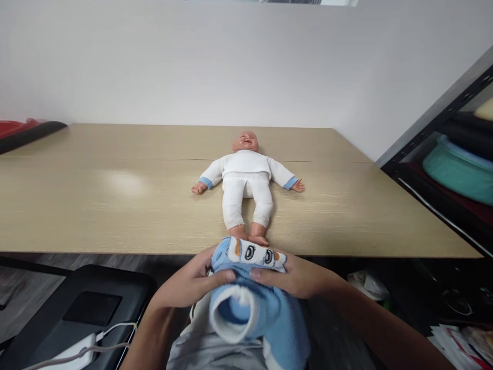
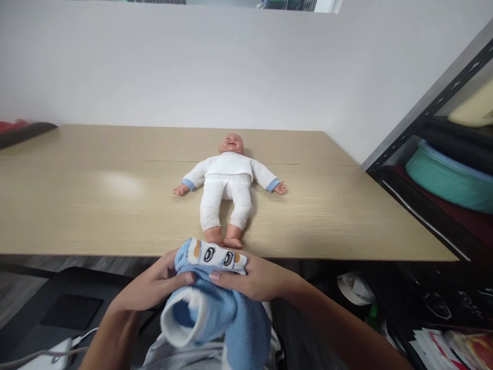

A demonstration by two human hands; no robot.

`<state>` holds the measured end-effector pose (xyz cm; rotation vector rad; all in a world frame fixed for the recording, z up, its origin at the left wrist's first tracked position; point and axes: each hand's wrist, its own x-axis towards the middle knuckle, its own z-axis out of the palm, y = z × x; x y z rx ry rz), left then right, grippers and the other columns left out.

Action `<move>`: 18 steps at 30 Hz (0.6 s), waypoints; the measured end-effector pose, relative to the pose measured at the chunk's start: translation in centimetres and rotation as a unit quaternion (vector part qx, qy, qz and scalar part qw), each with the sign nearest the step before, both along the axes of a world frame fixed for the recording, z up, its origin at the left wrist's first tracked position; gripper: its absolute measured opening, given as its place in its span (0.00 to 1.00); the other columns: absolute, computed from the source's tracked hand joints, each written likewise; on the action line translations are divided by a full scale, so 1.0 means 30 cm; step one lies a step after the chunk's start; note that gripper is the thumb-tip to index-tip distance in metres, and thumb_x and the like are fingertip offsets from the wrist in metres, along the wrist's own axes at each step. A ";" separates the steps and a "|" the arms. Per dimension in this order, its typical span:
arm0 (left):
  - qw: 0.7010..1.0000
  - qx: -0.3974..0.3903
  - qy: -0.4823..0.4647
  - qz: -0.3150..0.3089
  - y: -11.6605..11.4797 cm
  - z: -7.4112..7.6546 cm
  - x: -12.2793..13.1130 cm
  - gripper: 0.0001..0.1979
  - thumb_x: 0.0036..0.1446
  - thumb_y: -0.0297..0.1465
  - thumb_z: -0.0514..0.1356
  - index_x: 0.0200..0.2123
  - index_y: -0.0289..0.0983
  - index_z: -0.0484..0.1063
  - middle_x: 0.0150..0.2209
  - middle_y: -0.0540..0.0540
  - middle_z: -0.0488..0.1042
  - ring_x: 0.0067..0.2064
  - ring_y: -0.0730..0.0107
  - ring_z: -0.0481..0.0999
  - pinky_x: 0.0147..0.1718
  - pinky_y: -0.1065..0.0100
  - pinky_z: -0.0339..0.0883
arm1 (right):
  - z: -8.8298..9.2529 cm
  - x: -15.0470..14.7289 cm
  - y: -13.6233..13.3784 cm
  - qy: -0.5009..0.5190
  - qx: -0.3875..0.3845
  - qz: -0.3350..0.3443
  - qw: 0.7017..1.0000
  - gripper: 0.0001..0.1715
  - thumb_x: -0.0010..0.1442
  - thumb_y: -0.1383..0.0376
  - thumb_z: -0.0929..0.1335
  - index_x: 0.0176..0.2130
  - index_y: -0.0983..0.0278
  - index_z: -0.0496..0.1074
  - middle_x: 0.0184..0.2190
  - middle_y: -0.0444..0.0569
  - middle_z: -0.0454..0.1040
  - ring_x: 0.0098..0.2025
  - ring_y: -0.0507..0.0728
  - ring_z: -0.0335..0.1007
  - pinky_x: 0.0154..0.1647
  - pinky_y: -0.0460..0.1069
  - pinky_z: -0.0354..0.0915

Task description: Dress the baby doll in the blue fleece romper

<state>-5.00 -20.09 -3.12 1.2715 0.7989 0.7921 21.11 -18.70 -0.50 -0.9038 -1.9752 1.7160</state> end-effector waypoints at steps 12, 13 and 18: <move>0.988 -0.125 -0.088 0.009 -0.060 -0.012 0.051 0.35 0.56 0.55 0.75 0.56 0.36 0.81 0.46 0.42 0.85 0.43 0.62 0.81 0.45 0.66 0.75 | -0.076 0.006 -0.029 0.082 -0.143 -0.037 0.986 0.29 0.63 0.44 0.78 0.52 0.61 0.81 0.49 0.51 0.84 0.53 0.62 0.80 0.63 0.59 0.74; 0.988 -0.119 -0.098 -0.011 -0.068 -0.015 0.046 0.38 0.52 0.57 0.77 0.55 0.36 0.81 0.43 0.43 0.84 0.42 0.62 0.80 0.43 0.66 0.74 | -0.077 0.005 -0.040 0.095 -0.149 -0.031 0.984 0.27 0.63 0.44 0.78 0.50 0.61 0.82 0.46 0.51 0.84 0.51 0.61 0.80 0.62 0.58 0.74; 0.993 -0.092 0.013 -0.068 -0.115 -0.035 0.024 0.29 0.52 0.48 0.79 0.48 0.34 0.82 0.41 0.43 0.84 0.42 0.61 0.79 0.47 0.63 0.74 | -0.087 -0.014 -0.097 0.121 -0.171 -0.031 0.977 0.20 0.60 0.49 0.79 0.35 0.62 0.79 0.30 0.45 0.78 0.34 0.56 0.75 0.44 0.52 0.76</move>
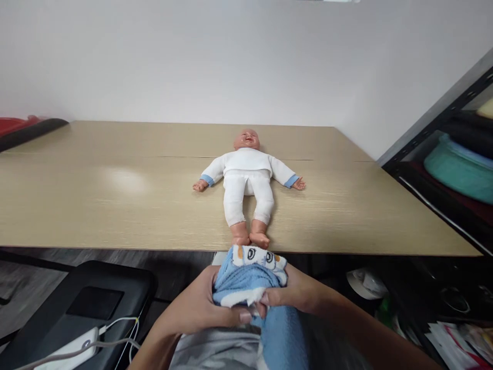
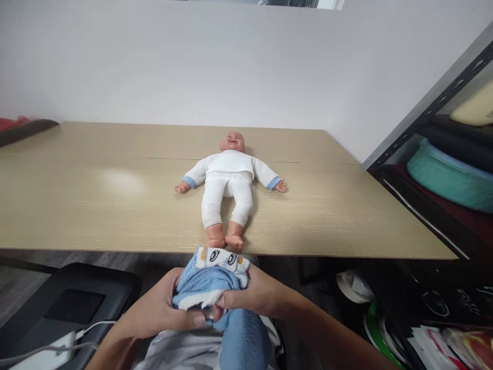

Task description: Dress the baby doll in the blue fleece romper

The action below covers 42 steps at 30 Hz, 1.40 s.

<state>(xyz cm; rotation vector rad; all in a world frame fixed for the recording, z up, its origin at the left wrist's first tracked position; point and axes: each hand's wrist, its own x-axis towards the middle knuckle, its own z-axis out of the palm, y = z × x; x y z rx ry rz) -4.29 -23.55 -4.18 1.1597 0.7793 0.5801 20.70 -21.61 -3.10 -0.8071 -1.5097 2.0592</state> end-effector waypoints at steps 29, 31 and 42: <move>0.869 0.329 0.283 0.236 0.081 -0.115 0.103 0.13 0.72 0.28 0.53 0.56 0.40 0.71 0.51 0.38 0.78 0.53 0.48 0.75 0.55 0.50 0.67 | -0.063 -0.079 0.031 -0.433 0.380 -0.238 0.782 0.23 0.67 0.62 0.67 0.60 0.62 0.76 0.42 0.56 0.87 0.43 0.70 0.86 0.42 0.56 0.73; 0.894 0.290 0.242 0.242 0.094 -0.097 0.103 0.11 0.73 0.29 0.54 0.55 0.40 0.69 0.54 0.38 0.77 0.56 0.50 0.75 0.57 0.50 0.67 | -0.069 -0.070 0.037 -0.418 0.371 -0.256 0.788 0.24 0.67 0.61 0.68 0.60 0.62 0.77 0.42 0.57 0.87 0.46 0.71 0.86 0.45 0.58 0.75; 0.941 0.191 0.053 0.275 0.174 -0.044 0.087 0.17 0.74 0.36 0.57 0.63 0.43 0.68 0.63 0.43 0.74 0.65 0.58 0.73 0.67 0.60 0.64 | -0.039 -0.066 0.095 -0.322 0.409 -0.289 0.803 0.21 0.63 0.66 0.72 0.56 0.59 0.77 0.51 0.58 0.82 0.54 0.71 0.80 0.55 0.62 0.77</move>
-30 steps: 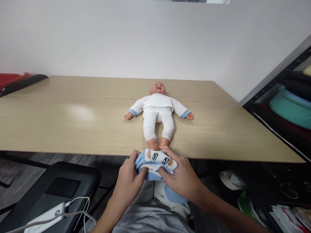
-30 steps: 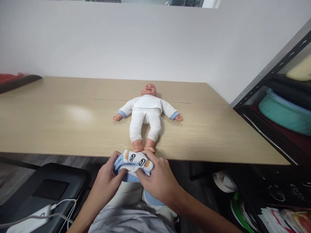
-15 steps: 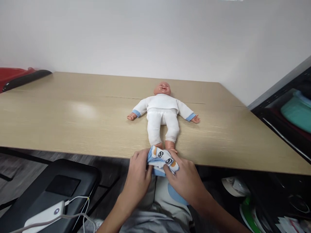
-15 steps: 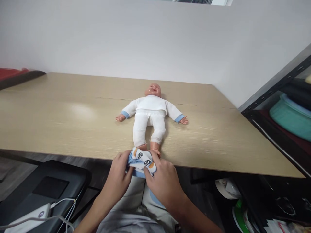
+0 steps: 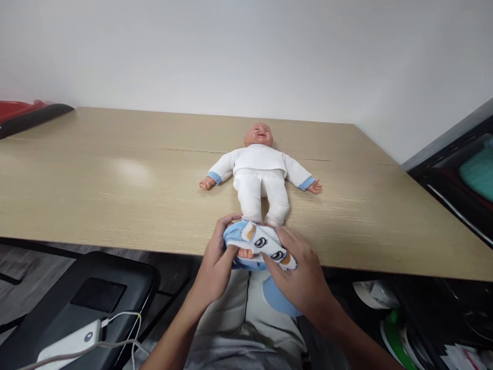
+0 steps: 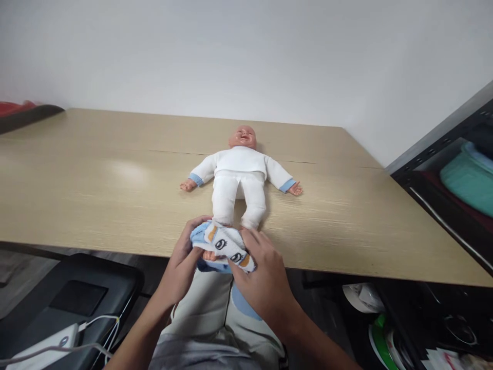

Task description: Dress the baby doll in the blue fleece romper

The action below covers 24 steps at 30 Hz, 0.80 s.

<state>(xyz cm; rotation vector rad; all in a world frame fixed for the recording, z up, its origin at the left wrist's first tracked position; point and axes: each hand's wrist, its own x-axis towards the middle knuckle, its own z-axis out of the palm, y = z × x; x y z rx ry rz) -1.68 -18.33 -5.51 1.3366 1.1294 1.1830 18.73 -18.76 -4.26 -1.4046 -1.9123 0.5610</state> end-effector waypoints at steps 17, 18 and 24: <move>0.999 0.030 -0.030 0.024 0.142 0.031 -0.003 0.12 0.68 0.37 0.63 0.51 0.41 0.69 0.50 0.46 0.74 0.54 0.61 0.75 0.60 0.64 0.69 | 0.010 0.010 0.152 0.121 0.083 0.159 0.976 0.34 0.65 0.74 0.71 0.66 0.55 0.68 0.66 0.54 0.72 0.73 0.64 0.67 0.75 0.61 0.63; 0.999 0.039 -0.019 0.025 0.148 0.030 -0.010 0.11 0.68 0.36 0.64 0.50 0.40 0.70 0.49 0.46 0.75 0.53 0.61 0.76 0.59 0.64 0.69 | 0.012 0.014 0.162 0.116 0.094 0.158 0.976 0.31 0.65 0.73 0.72 0.64 0.55 0.70 0.64 0.54 0.74 0.70 0.64 0.70 0.73 0.60 0.66; 0.990 0.052 0.077 -0.106 0.212 0.058 -0.102 0.11 0.71 0.38 0.64 0.50 0.38 0.77 0.52 0.43 0.81 0.53 0.57 0.79 0.58 0.61 0.71 | 0.068 0.086 0.259 0.110 -0.005 0.159 0.981 0.14 0.64 0.70 0.76 0.49 0.58 0.78 0.42 0.45 0.83 0.44 0.59 0.81 0.47 0.51 0.74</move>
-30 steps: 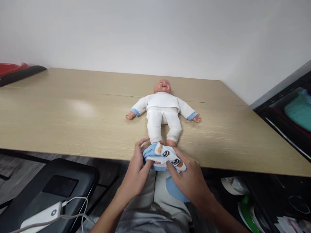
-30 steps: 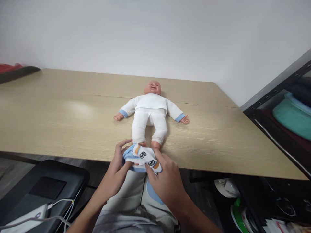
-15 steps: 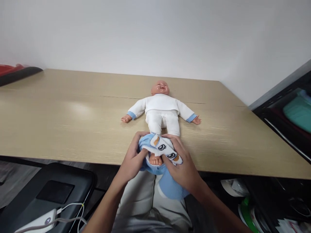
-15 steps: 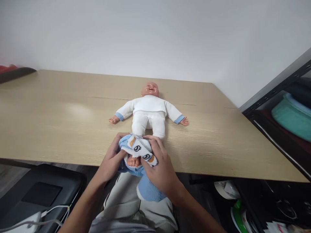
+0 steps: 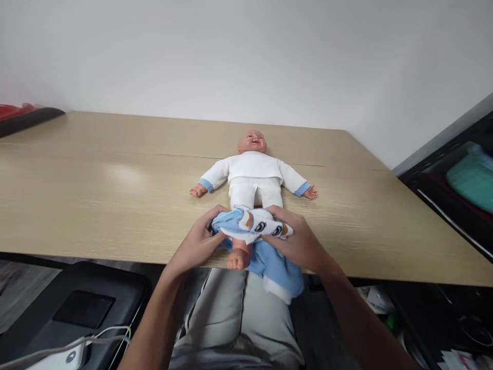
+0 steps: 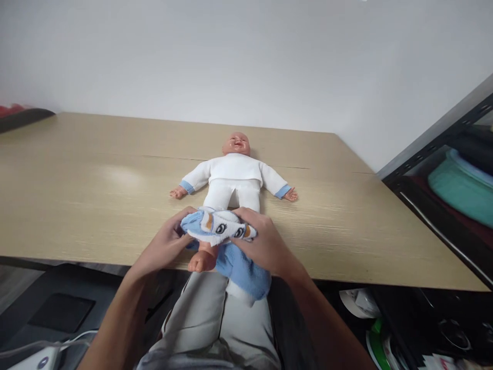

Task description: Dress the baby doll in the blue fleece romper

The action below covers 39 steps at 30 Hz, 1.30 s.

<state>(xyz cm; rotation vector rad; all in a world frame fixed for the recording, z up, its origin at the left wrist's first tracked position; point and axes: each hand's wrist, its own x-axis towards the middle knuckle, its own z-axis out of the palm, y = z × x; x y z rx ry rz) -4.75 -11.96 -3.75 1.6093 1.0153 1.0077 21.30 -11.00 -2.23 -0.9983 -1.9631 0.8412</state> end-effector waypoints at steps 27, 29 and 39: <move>0.949 0.145 0.266 -0.081 0.042 0.231 0.028 0.27 0.67 0.50 0.68 0.63 0.45 0.72 0.62 0.42 0.76 0.65 0.47 0.71 0.68 0.47 0.62 | 0.026 0.114 -0.046 0.078 -0.191 0.061 0.977 0.20 0.71 0.49 0.74 0.53 0.55 0.68 0.39 0.40 0.71 0.39 0.54 0.70 0.43 0.48 0.69; 0.955 0.117 0.241 -0.126 0.066 0.242 0.073 0.30 0.63 0.51 0.71 0.62 0.45 0.74 0.61 0.42 0.77 0.62 0.48 0.74 0.64 0.51 0.68 | 0.026 0.102 -0.049 0.107 -0.179 0.065 0.976 0.23 0.70 0.51 0.76 0.54 0.54 0.65 0.41 0.41 0.70 0.41 0.54 0.70 0.42 0.47 0.69; 0.955 0.050 0.143 -0.256 0.248 0.178 0.116 0.18 0.61 0.43 0.73 0.46 0.40 0.76 0.43 0.49 0.78 0.46 0.62 0.77 0.47 0.65 0.71 | 0.050 0.191 -0.138 -0.040 -0.170 0.034 0.984 0.20 0.67 0.48 0.77 0.50 0.57 0.78 0.50 0.49 0.79 0.53 0.63 0.76 0.58 0.56 0.72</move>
